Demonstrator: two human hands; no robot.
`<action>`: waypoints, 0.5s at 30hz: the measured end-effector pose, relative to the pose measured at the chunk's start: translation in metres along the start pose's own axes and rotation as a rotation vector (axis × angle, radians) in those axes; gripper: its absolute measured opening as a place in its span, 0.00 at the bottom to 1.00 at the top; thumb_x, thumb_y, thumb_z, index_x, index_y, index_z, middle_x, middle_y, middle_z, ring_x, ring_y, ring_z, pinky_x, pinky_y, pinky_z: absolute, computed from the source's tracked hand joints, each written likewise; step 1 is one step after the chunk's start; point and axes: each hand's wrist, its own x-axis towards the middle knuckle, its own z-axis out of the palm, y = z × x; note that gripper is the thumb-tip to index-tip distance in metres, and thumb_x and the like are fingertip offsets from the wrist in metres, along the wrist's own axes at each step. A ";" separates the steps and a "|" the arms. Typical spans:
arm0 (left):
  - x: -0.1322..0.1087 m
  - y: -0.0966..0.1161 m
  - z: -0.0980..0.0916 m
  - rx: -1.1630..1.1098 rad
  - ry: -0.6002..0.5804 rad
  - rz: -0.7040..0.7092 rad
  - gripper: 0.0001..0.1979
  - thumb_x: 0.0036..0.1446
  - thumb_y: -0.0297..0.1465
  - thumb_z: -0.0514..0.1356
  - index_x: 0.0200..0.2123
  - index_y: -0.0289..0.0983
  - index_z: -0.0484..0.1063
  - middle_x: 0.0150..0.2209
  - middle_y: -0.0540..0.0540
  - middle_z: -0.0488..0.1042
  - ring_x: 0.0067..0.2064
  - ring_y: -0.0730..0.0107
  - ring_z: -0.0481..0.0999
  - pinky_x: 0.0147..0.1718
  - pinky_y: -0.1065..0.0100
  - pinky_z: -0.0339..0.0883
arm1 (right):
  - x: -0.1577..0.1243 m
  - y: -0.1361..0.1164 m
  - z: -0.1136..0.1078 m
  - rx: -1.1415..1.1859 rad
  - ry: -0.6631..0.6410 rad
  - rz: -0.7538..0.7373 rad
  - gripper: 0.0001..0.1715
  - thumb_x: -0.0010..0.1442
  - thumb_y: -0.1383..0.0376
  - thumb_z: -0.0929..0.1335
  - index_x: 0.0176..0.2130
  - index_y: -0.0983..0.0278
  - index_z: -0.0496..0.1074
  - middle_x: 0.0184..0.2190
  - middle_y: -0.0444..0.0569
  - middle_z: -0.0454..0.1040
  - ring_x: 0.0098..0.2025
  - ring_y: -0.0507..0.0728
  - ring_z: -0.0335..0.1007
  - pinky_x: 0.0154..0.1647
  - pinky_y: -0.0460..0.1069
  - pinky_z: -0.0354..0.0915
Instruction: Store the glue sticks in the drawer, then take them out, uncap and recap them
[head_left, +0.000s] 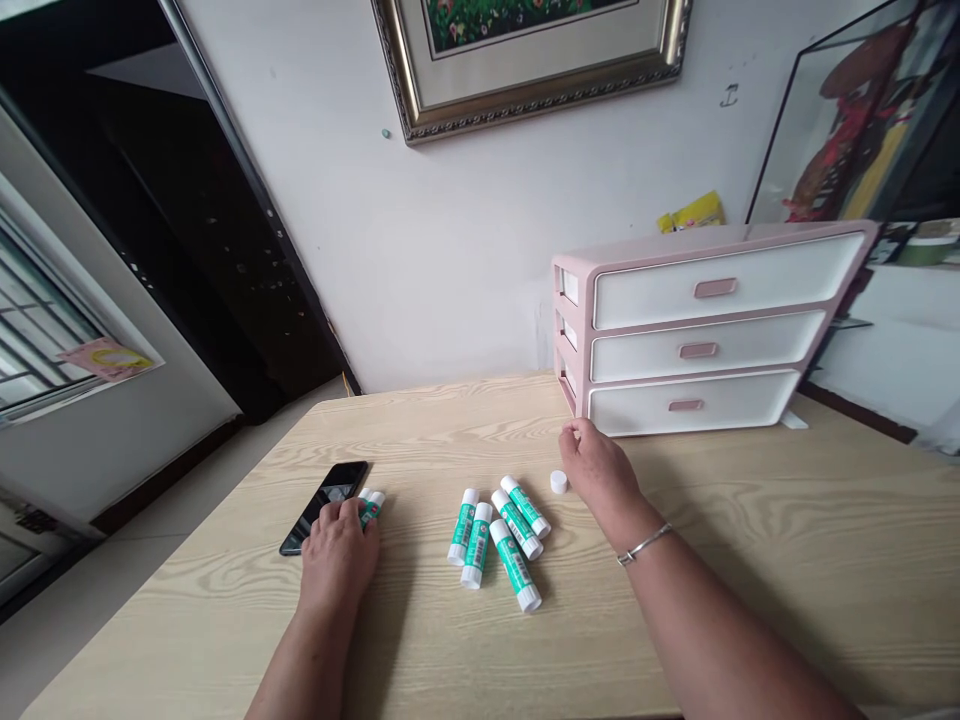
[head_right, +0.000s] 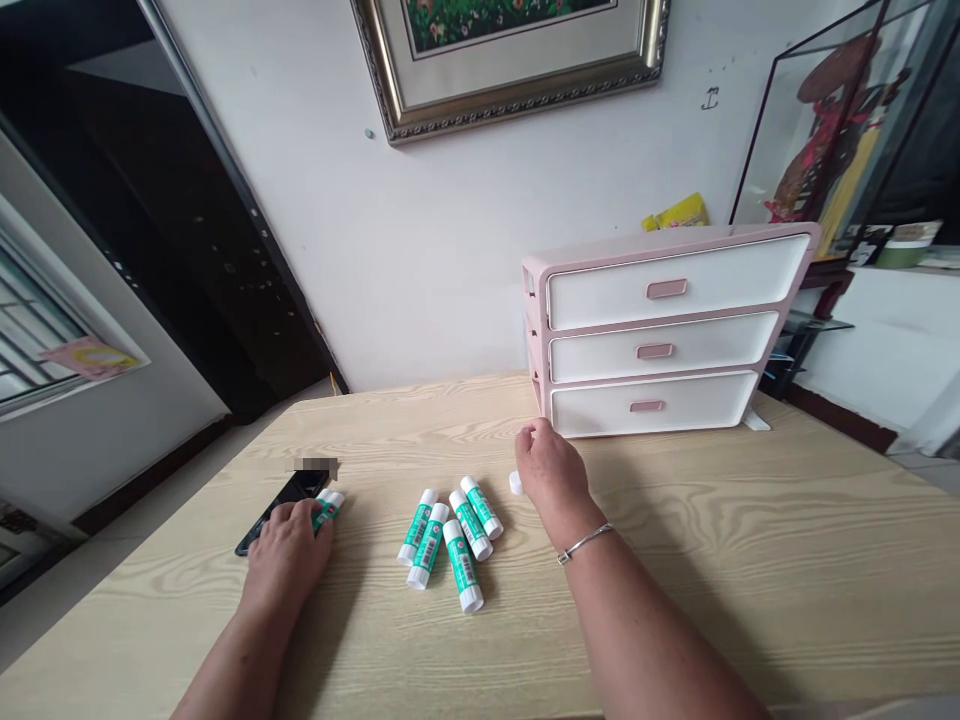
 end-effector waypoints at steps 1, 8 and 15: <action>-0.001 0.000 -0.003 0.007 0.005 -0.024 0.20 0.64 0.36 0.50 0.52 0.35 0.73 0.54 0.32 0.71 0.54 0.47 0.72 0.48 0.53 0.65 | 0.001 0.000 -0.003 -0.016 -0.015 0.022 0.20 0.69 0.59 0.58 0.49 0.63 0.73 0.40 0.56 0.81 0.41 0.62 0.76 0.37 0.50 0.59; 0.000 -0.002 -0.012 0.012 -0.060 -0.121 0.23 0.63 0.40 0.49 0.53 0.36 0.72 0.55 0.31 0.70 0.57 0.44 0.70 0.50 0.50 0.63 | 0.003 0.003 -0.015 -0.075 -0.095 0.063 0.22 0.65 0.61 0.64 0.55 0.66 0.71 0.47 0.59 0.79 0.48 0.62 0.75 0.43 0.50 0.62; 0.005 -0.010 0.007 -0.040 0.036 -0.128 0.25 0.63 0.45 0.49 0.54 0.39 0.72 0.57 0.34 0.69 0.59 0.42 0.66 0.53 0.49 0.60 | 0.006 0.017 -0.002 -0.113 -0.232 0.030 0.22 0.60 0.63 0.65 0.52 0.64 0.74 0.48 0.57 0.79 0.49 0.62 0.75 0.43 0.50 0.63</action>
